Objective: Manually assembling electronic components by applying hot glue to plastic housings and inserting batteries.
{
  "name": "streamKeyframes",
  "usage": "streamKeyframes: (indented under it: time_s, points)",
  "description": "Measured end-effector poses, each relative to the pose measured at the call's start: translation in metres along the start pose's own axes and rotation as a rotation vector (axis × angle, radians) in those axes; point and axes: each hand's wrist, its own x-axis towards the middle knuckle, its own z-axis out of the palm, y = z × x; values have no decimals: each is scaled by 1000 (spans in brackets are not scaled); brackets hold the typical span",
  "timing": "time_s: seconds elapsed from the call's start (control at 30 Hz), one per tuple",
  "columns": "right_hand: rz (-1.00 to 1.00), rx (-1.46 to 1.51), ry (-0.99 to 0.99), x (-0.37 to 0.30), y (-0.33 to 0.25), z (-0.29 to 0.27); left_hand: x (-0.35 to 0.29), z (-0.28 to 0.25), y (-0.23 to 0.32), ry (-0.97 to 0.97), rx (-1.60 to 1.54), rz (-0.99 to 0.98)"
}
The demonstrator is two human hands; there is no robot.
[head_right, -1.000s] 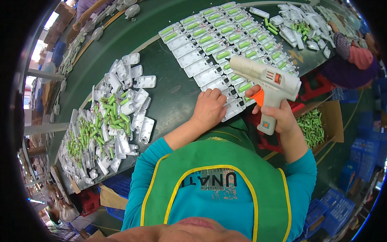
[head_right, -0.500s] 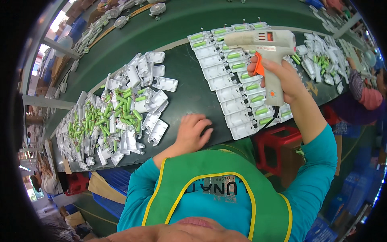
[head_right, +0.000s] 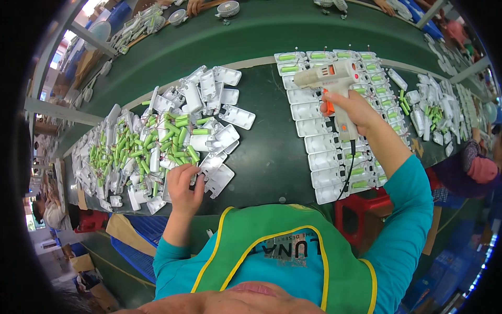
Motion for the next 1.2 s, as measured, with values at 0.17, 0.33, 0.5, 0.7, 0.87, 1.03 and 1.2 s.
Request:
streamKeyframes:
  time_s: [0.17, 0.33, 0.5, 0.7, 0.87, 1.03, 1.2]
  points:
    - [26, -45, 42, -1, -9, 12, 3, -7, -12, -7, -9, -6]
    - [47, -36, 74, 6, 2, 1, 10, -7, -17, -14, -10, 17]
    - [68, -143, 101, -3, -3, -2, 18, -12, -28, -6, 13, 43]
    - [-9, -124, 43, 4, 6, -6, 28, -22, -32, 11, 67, 44]
    - [-69, -92, -37, -5, 1, -11, 41, -31, -59, 49, 226, 0]
    - [-74, 35, -36, -5, 0, -2, 79, -39, -87, 0, 276, 21]
    - [-86, 41, -36, -5, 1, 1, 108, -14, -96, -190, 326, 172]
